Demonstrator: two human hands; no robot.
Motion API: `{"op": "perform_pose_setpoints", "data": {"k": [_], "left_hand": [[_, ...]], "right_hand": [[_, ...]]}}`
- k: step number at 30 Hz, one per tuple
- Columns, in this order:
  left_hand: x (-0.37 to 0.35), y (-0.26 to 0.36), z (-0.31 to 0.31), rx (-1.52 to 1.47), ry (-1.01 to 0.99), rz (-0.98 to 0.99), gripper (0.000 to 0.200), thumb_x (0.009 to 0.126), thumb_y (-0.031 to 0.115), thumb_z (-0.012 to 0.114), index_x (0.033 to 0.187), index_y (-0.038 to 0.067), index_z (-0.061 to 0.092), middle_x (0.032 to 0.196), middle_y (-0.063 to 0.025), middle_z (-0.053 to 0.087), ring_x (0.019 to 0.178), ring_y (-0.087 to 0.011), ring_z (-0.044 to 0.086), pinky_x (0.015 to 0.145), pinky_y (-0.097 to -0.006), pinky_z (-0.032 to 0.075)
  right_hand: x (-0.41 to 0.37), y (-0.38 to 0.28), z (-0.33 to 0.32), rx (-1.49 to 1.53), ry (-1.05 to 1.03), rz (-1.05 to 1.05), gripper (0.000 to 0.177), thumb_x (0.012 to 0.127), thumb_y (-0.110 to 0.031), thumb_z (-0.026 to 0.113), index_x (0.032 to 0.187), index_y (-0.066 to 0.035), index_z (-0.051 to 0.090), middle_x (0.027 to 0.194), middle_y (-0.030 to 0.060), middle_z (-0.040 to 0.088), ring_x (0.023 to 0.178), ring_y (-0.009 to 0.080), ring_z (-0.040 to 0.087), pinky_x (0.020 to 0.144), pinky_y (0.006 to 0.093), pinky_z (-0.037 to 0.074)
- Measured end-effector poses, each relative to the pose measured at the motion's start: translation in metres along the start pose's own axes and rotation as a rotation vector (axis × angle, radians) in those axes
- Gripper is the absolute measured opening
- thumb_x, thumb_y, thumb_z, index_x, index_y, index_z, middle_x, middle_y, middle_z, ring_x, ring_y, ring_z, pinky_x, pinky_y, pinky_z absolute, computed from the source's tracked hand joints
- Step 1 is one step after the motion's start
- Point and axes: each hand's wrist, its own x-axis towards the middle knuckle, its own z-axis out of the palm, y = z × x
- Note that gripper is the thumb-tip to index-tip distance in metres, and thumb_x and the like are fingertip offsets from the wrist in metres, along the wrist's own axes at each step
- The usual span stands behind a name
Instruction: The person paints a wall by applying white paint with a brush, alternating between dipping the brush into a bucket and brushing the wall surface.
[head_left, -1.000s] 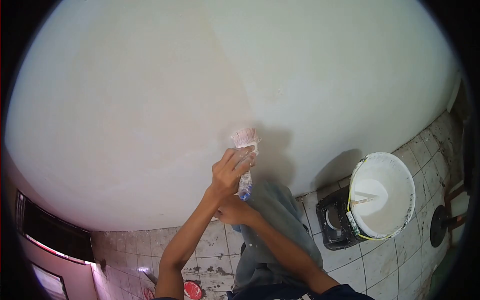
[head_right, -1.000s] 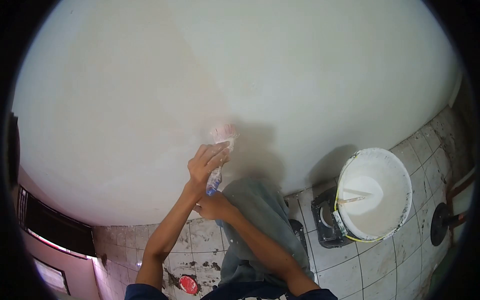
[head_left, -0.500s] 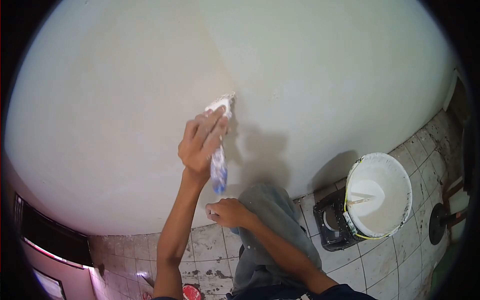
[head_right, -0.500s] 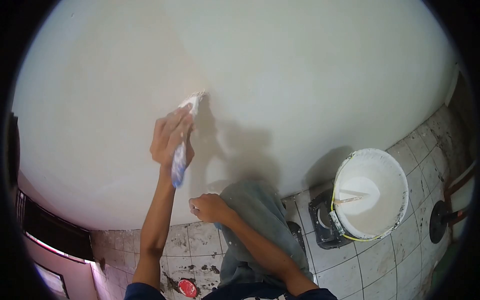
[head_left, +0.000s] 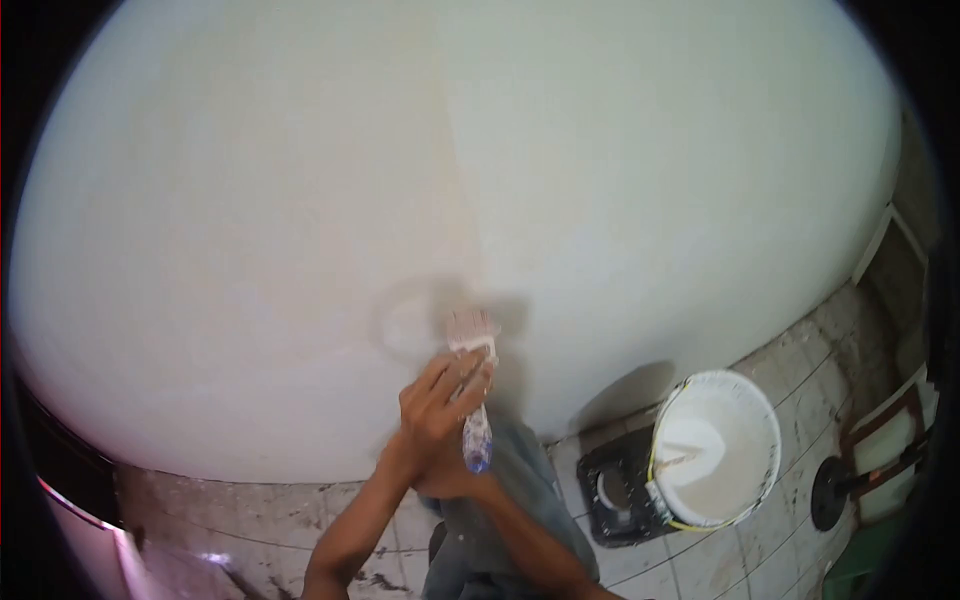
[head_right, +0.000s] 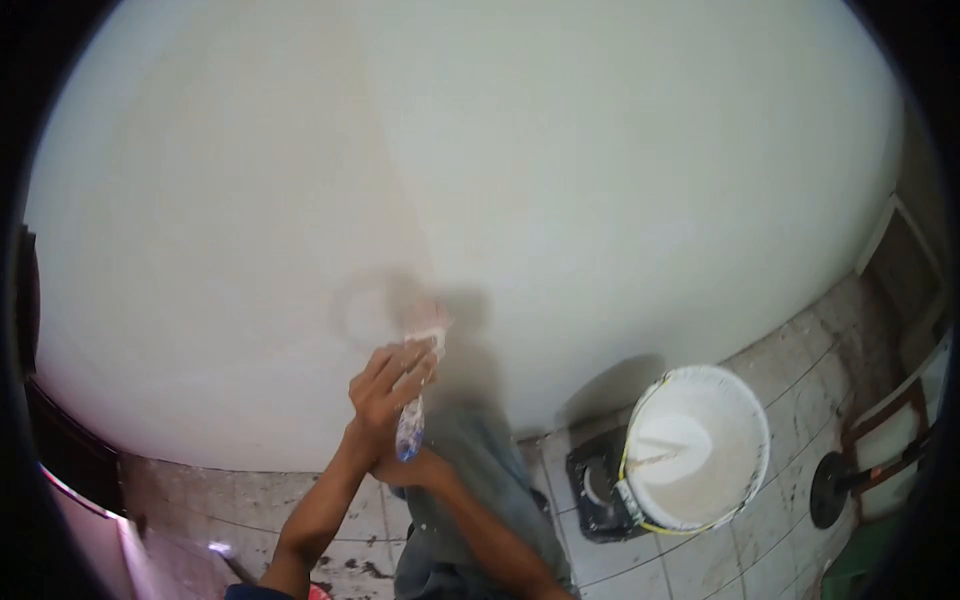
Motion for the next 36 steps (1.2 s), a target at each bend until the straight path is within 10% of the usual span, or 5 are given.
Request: {"op": "perform_pose_setpoints", "data": {"k": [6,13,19,20,36], "left_hand": [[0.014,0.030,-0.004,-0.304,-0.021,-0.218,0.032,0.068,0.006,0.076,0.100,0.006,0.072,0.111,-0.0109,0.072,0.092,-0.0288,0.068,0.073,-0.0369,0.057],[-0.062,0.055,0.092,-0.634,-0.102,-0.295,0.044,0.068,0.000,0.070,0.111,0.008,0.070,0.114,-0.0090,0.072,0.101,-0.0328,0.067,0.085,-0.0406,0.058],[-0.063,0.059,0.089,-0.790,-0.172,-0.451,0.040,0.071,0.000,0.070,0.110,0.007,0.072,0.114,-0.0074,0.073,0.097,-0.0323,0.068,0.084,-0.0387,0.058],[-0.064,0.056,0.088,-0.784,-0.145,-0.437,0.039,0.071,0.000,0.071,0.109,0.007,0.072,0.114,-0.0080,0.073,0.096,-0.0327,0.068,0.083,-0.0390,0.058],[-0.048,0.052,0.062,-0.621,0.022,-0.499,0.023,0.073,-0.007,0.078,0.096,-0.003,0.075,0.102,-0.0144,0.075,0.096,-0.0308,0.070,0.084,-0.0411,0.056]], "right_hand": [[-0.061,-0.077,-0.127,0.046,-0.070,0.054,0.019,0.095,-0.012,0.065,0.108,0.001,0.069,0.092,0.0174,0.074,0.084,0.0278,0.071,0.082,0.0373,0.054],[-0.143,-0.125,-0.146,-0.171,0.833,0.441,0.016,0.090,-0.008,0.074,0.105,-0.004,0.072,0.089,0.0132,0.071,0.079,0.0253,0.071,0.076,0.0307,0.055],[-0.102,-0.128,-0.140,-0.521,0.598,0.291,0.050,0.081,-0.010,0.078,0.127,-0.003,0.063,0.106,0.0152,0.065,0.091,0.0288,0.063,0.081,0.0374,0.051],[-0.096,-0.131,-0.148,-0.578,0.573,0.202,0.026,0.083,-0.007,0.078,0.109,-0.008,0.072,0.107,0.0112,0.068,0.085,0.0268,0.070,0.076,0.0322,0.057],[-0.119,-0.131,-0.175,-0.795,0.651,0.114,0.025,0.072,0.000,0.083,0.094,-0.001,0.072,0.096,0.0114,0.071,0.081,0.0270,0.070,0.067,0.0326,0.056]]}}
